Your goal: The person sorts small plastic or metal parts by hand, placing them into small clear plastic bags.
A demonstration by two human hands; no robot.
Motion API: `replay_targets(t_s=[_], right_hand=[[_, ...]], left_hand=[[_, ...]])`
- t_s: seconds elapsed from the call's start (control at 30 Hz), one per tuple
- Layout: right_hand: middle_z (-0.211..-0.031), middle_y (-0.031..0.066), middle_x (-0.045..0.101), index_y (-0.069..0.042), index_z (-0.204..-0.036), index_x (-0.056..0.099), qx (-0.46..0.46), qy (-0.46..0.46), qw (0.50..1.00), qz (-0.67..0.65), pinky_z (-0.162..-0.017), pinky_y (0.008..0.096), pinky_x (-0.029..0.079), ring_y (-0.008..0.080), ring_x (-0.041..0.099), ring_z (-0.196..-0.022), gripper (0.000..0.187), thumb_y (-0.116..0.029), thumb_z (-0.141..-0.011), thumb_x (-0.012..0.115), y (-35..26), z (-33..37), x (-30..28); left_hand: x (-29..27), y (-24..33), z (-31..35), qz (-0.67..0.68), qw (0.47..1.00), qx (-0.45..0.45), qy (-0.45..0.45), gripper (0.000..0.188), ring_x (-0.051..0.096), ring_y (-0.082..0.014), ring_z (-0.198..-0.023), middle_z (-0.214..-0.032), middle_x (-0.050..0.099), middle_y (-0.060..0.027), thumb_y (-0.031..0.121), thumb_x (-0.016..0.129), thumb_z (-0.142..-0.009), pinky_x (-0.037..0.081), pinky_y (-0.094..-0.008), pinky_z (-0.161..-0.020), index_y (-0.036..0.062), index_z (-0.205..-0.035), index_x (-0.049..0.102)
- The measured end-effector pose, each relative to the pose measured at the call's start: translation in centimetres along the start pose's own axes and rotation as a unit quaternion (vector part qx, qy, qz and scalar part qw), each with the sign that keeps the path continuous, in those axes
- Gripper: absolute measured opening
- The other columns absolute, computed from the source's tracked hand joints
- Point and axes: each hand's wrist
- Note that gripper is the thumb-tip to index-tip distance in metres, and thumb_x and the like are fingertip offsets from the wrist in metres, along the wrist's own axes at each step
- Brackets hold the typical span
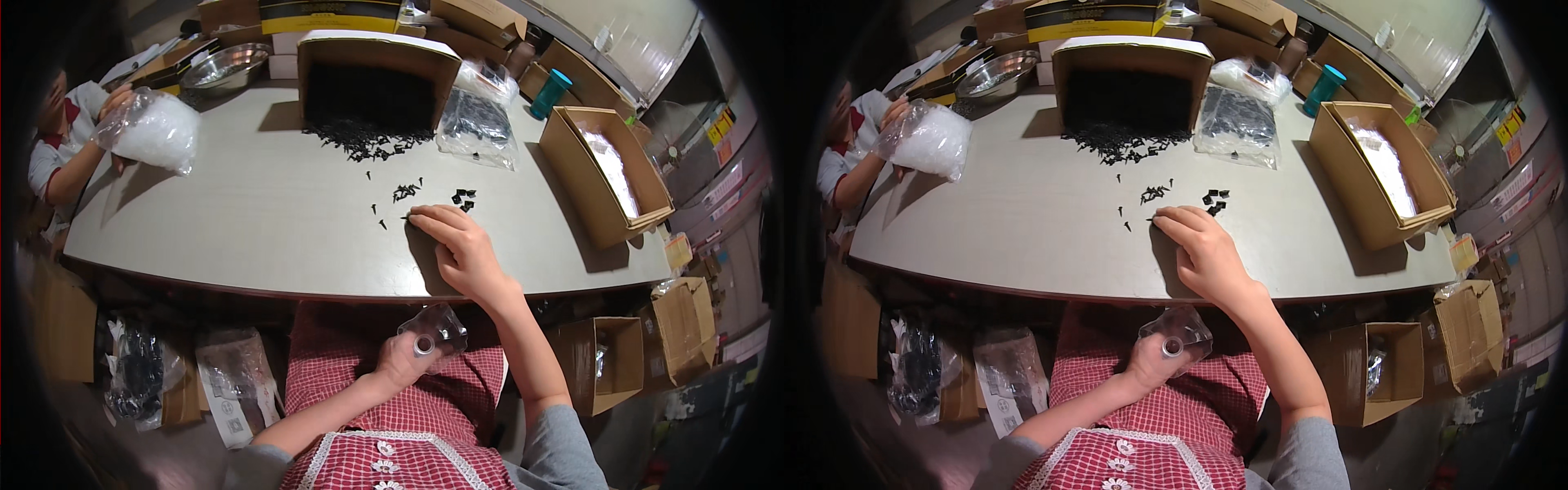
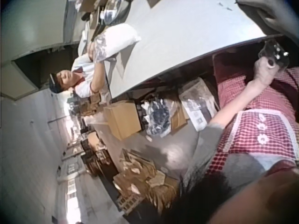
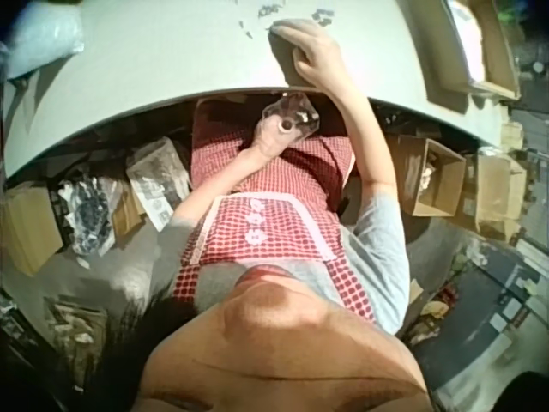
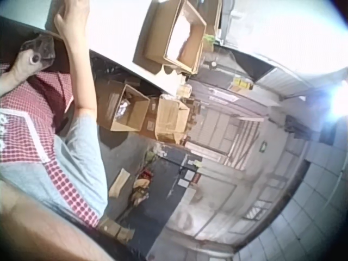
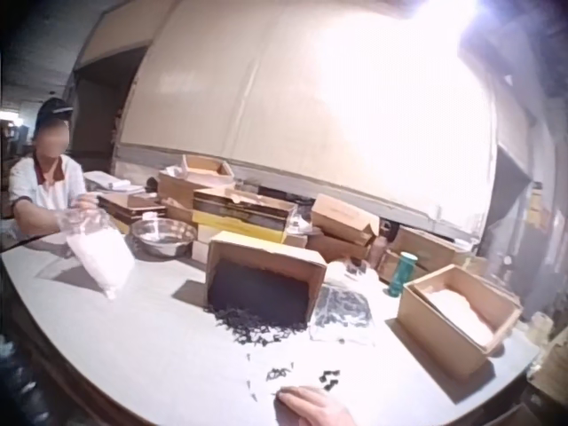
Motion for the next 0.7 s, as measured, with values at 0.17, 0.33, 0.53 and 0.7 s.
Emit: replay_targets(t_s=[0.17,0.33,0.53,0.7], right_hand=[[-0.116,0.0161,0.074,0.002,-0.113,0.075,0.002,0.007,1.0,0.016,-0.094,0.0427,0.058,0.0342,0.07,-0.113,0.044,0.017,-0.076,0.057,-0.4,0.5,-0.6],[-0.112,0.0162,0.076,0.001,-0.114,0.075,0.068,0.028,0.996,-0.047,-0.093,0.0388,0.058,0.0319,0.073,-0.107,0.049,0.017,-0.074,0.051,-0.8,1.2,-1.2],[-0.115,0.0173,0.074,0.002,-0.121,0.073,0.13,0.024,0.987,-0.092,-0.097,0.0372,0.056,0.0312,0.072,-0.106,0.058,0.016,-0.072,0.045,-0.6,0.8,-1.0],[-0.118,0.0158,0.07,-0.002,-0.12,0.073,0.039,0.019,0.999,-0.011,-0.098,0.043,0.054,0.0361,0.064,-0.111,0.054,0.015,-0.074,0.052,-0.9,0.1,0.1]], left_hand=[[0.6,-1.2,-0.2,0.001,1.0,0.018,-0.008,0.035,0.074,-0.0443,-0.088,-0.091,0.075,-0.0236,0.034,0.083,-0.083,0.061,-0.049,-0.076,0.0021,-0.095,0.074],[0.3,-0.6,-0.7,-0.02,0.998,0.056,-0.021,0.057,0.074,-0.034,-0.109,-0.12,0.075,-0.0144,0.026,0.087,-0.086,0.058,-0.0415,-0.097,0.0064,-0.134,0.064],[-0.1,0.1,-0.7,-0.013,0.998,0.045,-0.037,0.06,0.072,-0.036,-0.112,-0.121,0.074,-0.0146,0.025,0.087,-0.085,0.058,-0.0426,-0.098,0.0071,-0.136,0.062],[0.0,0.5,-0.6,-0.022,0.998,0.029,-0.046,0.063,0.072,-0.0366,-0.114,-0.123,0.073,-0.0146,0.027,0.087,-0.085,0.058,-0.0425,-0.098,0.0077,-0.139,0.06]])
Point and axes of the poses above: each hand's wrist, its own z-axis away from the middle knuckle, its own x-axis out of the palm, y = z × x
